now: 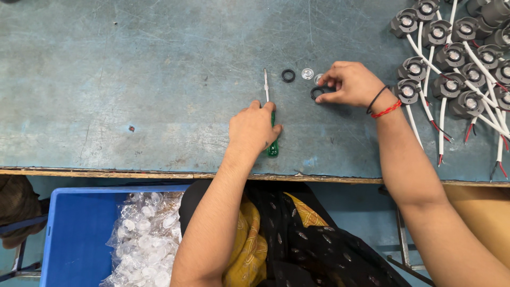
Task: The person assembles small electronic components, likely LED modules, at a workbench. They use a screwdriver to secure parts, attach wires, and place small plastic rings and covers onto the units. The person handles multiple units one at a time, placing finished items aside.
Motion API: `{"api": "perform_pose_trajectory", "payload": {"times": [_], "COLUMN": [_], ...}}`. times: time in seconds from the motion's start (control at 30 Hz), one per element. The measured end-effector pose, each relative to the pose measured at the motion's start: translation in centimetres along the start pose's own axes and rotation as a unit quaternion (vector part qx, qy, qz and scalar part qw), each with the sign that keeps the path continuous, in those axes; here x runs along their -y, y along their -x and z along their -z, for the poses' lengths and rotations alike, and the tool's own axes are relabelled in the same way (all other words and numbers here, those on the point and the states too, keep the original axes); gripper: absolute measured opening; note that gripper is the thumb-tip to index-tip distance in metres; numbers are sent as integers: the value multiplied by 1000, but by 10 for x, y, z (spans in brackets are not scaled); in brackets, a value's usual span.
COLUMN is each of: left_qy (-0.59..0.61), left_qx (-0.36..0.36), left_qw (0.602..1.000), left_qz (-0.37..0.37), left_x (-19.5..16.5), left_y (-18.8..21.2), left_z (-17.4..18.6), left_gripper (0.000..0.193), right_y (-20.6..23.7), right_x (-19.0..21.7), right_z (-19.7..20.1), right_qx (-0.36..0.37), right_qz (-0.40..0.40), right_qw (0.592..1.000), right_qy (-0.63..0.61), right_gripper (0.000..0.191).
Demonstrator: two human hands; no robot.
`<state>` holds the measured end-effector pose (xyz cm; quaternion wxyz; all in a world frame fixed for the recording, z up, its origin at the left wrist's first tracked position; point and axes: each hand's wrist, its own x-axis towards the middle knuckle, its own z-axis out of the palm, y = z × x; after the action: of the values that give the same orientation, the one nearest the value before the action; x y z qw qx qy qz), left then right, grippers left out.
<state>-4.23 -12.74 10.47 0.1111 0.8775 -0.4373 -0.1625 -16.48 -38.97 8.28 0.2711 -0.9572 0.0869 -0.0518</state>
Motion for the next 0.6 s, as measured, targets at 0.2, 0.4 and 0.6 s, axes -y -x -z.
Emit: {"api": "perform_pose_trajectory", "payload": {"times": [0.2,0.4,0.6], "left_qy": [-1,2,1], "left_qx": [-2,-6,-12], "left_qw": [1000,1000,1000], "left_qz": [1,0,-6], "left_x": [0,0,0], "left_y": [0,1,1], "left_z": [-1,-1,-1], "left_gripper": [49,49,48], "right_y": [0,1,-2], "right_x": [4,1,-8], "right_z": [-3,-6,-8], "right_qx": [14,-15,-135], "right_qz": [9,21,23], "right_qw": [1000,1000,990], "right_qy": [8,-3,13], "right_gripper": [39,36,33]}}
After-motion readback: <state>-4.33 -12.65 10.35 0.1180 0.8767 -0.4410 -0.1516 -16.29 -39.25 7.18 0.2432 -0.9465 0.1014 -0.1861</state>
